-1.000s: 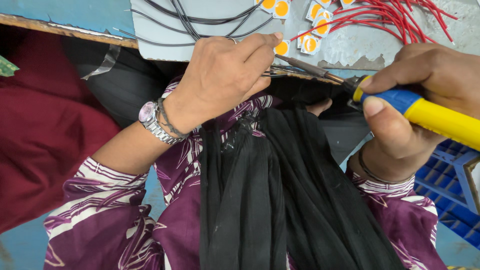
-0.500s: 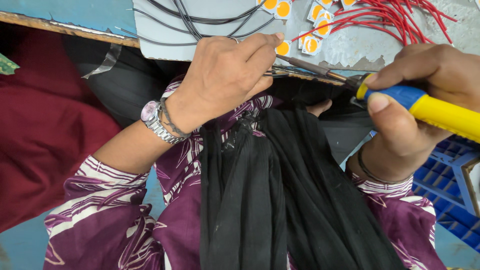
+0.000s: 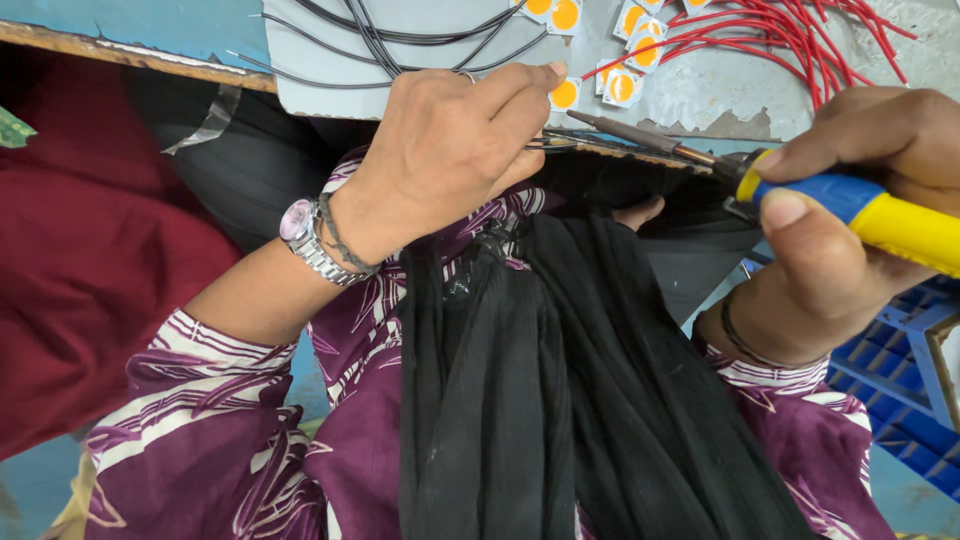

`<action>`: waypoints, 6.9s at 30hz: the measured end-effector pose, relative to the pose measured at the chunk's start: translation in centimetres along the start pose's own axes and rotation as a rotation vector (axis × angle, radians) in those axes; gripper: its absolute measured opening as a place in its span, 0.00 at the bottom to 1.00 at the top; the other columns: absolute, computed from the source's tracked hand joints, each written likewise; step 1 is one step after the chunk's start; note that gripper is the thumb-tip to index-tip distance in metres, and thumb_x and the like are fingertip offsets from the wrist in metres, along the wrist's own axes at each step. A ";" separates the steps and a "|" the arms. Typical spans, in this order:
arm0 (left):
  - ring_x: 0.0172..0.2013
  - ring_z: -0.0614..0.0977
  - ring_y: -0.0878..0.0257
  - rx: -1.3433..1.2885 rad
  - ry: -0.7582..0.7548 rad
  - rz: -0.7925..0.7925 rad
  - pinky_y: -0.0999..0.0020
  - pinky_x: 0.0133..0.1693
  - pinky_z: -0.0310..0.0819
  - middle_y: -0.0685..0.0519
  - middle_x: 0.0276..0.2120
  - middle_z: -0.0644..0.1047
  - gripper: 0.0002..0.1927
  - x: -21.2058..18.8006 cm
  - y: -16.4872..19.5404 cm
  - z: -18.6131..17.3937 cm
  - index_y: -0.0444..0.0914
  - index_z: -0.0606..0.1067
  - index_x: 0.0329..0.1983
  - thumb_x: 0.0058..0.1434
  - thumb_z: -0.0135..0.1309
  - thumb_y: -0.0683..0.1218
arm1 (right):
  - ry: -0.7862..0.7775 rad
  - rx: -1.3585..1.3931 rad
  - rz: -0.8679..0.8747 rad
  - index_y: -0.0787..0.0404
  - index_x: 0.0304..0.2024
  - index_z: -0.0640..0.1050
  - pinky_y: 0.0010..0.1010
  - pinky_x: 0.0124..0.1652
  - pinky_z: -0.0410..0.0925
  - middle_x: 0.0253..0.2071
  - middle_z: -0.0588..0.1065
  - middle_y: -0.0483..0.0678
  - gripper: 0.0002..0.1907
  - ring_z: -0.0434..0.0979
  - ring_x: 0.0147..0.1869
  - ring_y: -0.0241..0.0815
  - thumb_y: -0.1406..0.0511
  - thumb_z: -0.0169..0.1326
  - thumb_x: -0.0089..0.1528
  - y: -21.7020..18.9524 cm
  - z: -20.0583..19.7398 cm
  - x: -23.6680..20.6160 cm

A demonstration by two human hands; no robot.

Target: The person strips insulation from the ends of black wires using pliers, dips the stripped ends into a small container of paste, and uses a soldering iron to solder the wire ends onto the contacts of small LED components on the workbench, working through the wires one at a time.

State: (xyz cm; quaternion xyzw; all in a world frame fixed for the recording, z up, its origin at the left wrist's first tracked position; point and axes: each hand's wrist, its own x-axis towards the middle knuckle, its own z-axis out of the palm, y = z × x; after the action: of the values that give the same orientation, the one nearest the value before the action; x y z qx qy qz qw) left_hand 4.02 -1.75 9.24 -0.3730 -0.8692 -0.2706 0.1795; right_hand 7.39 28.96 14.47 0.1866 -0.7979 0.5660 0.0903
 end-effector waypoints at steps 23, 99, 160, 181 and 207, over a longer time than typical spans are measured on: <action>0.30 0.78 0.54 -0.086 0.304 -0.251 0.61 0.34 0.68 0.48 0.32 0.75 0.12 0.5 -2.7 -2.5 0.30 0.75 0.49 0.69 0.66 0.40 | 0.175 0.102 -0.148 0.61 0.62 0.65 0.43 0.42 0.80 0.48 0.80 0.60 0.23 0.86 0.44 0.51 0.55 0.54 0.73 4.6 3.5 -0.9; 0.28 0.78 0.60 -0.001 0.112 0.007 0.65 0.30 0.71 0.57 0.51 0.80 0.11 0.9 -1.0 0.7 0.35 0.74 0.44 0.60 0.62 0.39 | 0.545 0.160 -0.249 0.73 0.51 0.69 0.33 0.28 0.71 0.46 0.73 0.61 0.25 0.72 0.31 0.48 0.57 0.60 0.66 5.2 1.0 -1.6; 0.26 0.78 0.58 0.051 0.130 -0.033 0.63 0.29 0.69 0.57 0.42 0.79 0.13 0.9 -1.0 0.8 0.36 0.76 0.45 0.61 0.63 0.44 | -0.150 -0.179 -0.244 0.69 0.38 0.78 0.26 0.32 0.60 0.28 0.76 0.54 0.12 0.73 0.28 0.44 0.64 0.60 0.62 -0.5 0.7 2.7; 0.26 0.77 0.59 0.045 0.135 -0.032 0.64 0.28 0.69 0.56 0.42 0.78 0.12 0.9 -1.0 0.9 0.35 0.76 0.44 0.59 0.63 0.42 | -0.058 -0.167 -0.218 0.67 0.37 0.79 0.26 0.31 0.57 0.27 0.74 0.52 0.12 0.69 0.27 0.43 0.63 0.62 0.61 -0.4 0.9 2.0; 0.29 0.79 0.58 0.014 0.102 -0.059 0.62 0.29 0.70 0.55 0.38 0.76 0.11 1.3 -0.8 0.6 0.37 0.74 0.42 0.60 0.63 0.43 | -0.277 -0.250 -0.308 0.67 0.36 0.79 0.30 0.32 0.59 0.28 0.75 0.53 0.10 0.72 0.29 0.47 0.65 0.61 0.59 -1.1 0.4 4.1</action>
State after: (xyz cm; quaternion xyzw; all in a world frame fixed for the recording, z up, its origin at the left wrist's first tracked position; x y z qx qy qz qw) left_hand 2.53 -1.14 9.12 -0.3318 -0.8714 -0.2882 0.2180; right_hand 4.13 27.46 16.77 0.3695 -0.8286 0.4113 0.0877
